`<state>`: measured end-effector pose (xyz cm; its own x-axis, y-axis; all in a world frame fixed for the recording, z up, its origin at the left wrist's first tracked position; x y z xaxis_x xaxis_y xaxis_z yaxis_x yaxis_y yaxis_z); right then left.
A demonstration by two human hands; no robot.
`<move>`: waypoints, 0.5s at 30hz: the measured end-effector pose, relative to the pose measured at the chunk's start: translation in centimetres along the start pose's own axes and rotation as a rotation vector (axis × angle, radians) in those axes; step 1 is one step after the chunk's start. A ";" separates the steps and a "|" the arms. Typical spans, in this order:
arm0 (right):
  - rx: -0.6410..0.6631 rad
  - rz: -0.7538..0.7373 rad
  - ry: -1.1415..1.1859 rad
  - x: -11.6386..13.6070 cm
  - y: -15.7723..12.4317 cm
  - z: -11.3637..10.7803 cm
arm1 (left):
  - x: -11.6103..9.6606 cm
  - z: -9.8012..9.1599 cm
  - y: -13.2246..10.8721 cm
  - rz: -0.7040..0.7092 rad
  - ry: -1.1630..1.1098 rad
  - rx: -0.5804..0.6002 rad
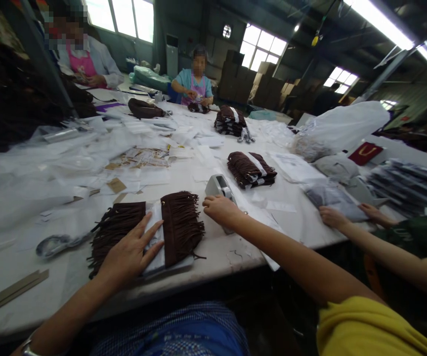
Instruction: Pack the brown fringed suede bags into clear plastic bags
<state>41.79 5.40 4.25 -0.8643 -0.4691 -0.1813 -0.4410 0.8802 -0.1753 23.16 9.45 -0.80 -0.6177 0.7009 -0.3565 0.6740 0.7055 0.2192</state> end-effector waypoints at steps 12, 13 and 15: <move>-0.155 -0.079 0.071 2.9 -3.6 0.3 | -0.2 0.3 0.0 -0.007 0.044 0.043; -0.220 -0.163 0.099 4.4 -3.6 -0.2 | -0.2 0.3 0.0 -0.009 0.049 0.044; -0.286 -0.362 0.145 7.4 -3.5 -0.6 | -0.2 0.3 0.0 -0.009 0.057 0.050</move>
<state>36.83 -1.12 4.11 -0.6589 -0.7520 -0.0175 -0.7509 0.6562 0.0742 23.42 9.30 -0.99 -0.6448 0.7005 -0.3057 0.6870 0.7065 0.1699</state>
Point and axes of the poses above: each hand's wrist, its own y-axis towards the middle knuckle, its own z-axis out of the palm, x = y × z, the point moved 9 cm from there along y, towards the middle knuckle, and after that the axes turned 9 degrees about -z, right-handed, at the moved point
